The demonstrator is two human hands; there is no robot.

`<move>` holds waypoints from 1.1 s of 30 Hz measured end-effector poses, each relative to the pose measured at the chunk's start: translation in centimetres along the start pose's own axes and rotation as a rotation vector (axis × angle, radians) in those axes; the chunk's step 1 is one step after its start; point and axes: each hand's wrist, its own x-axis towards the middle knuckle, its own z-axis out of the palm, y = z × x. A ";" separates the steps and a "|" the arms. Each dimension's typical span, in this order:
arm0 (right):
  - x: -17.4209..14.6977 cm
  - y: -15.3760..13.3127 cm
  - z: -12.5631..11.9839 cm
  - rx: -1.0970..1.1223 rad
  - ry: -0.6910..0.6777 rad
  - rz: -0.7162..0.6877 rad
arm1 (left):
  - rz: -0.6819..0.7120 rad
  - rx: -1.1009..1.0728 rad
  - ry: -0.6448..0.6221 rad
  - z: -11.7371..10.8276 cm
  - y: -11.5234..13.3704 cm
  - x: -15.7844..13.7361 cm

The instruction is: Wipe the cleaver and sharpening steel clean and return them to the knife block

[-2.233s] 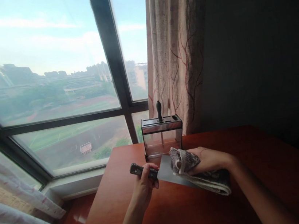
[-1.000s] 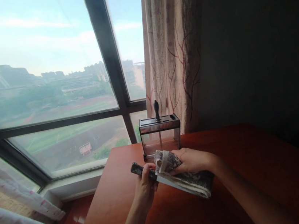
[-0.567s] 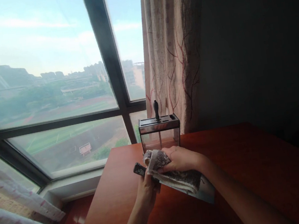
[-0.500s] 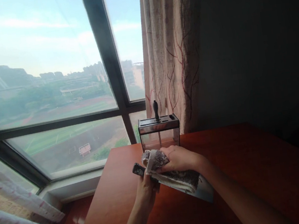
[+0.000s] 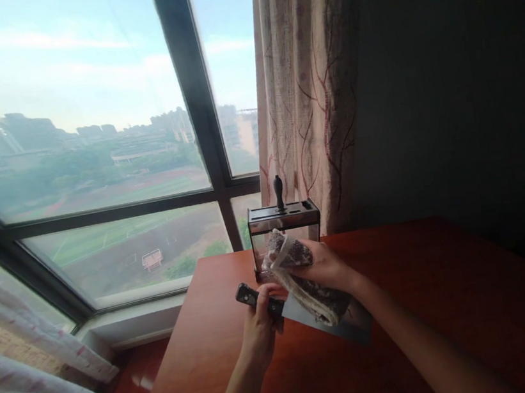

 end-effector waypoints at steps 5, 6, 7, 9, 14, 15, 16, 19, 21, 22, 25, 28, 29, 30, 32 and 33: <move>-0.9 1.0 -2.7 0.149 -0.113 0.065 | 0.021 -0.042 0.086 0.0 0.6 0.2; -1.3 1.1 -3.3 0.124 -0.184 0.085 | 0.024 -0.052 0.101 -0.1 0.8 0.2; -1.6 1.0 -3.9 0.085 -0.265 0.108 | 0.033 -0.060 0.112 -0.2 1.0 0.2; -2.2 0.8 -4.8 0.000 -0.423 0.144 | 0.050 -0.066 0.120 -0.3 1.3 0.3; -2.7 -0.1 -4.8 -0.098 -0.543 0.118 | 0.020 -0.064 0.146 -0.3 1.2 0.2; -2.6 -0.3 -4.4 -0.103 -0.533 0.103 | 0.015 -0.062 0.146 -0.2 1.0 0.3; -2.4 -0.4 -4.1 -0.109 -0.521 0.084 | 0.012 -0.059 0.136 -0.2 0.8 0.3; -1.9 -0.7 -2.9 -0.121 -0.490 0.025 | 0.005 -0.060 0.101 -0.1 0.1 0.4; -1.7 -0.8 -2.3 -0.133 -0.475 0.004 | -0.004 -0.073 0.101 -0.2 -0.1 0.5; -1.7 -0.9 -2.2 -0.135 -0.471 0.003 | -0.009 -0.080 0.108 -0.2 -0.1 0.5; -1.9 -1.1 -2.2 -0.133 -0.461 0.012 | -0.020 -0.089 0.110 -0.4 0.2 0.5; -2.6 -1.3 -2.9 -0.114 -0.446 0.036 | -0.017 -0.091 0.100 -0.9 0.7 0.6; -3.0 -1.2 -3.2 -0.108 -0.442 0.048 | -0.015 -0.093 0.099 -1.1 0.8 0.7; -3.3 -1.1 -3.5 -0.102 -0.441 0.065 | -0.011 -0.096 0.100 -1.3 0.9 0.7; -3.8 -0.6 -4.0 -0.100 -0.443 0.103 | 0.008 -0.109 0.101 -1.7 1.1 0.9; -4.1 -0.4 -4.3 -0.105 -0.442 0.121 | 0.019 -0.118 0.100 -1.8 1.1 1.0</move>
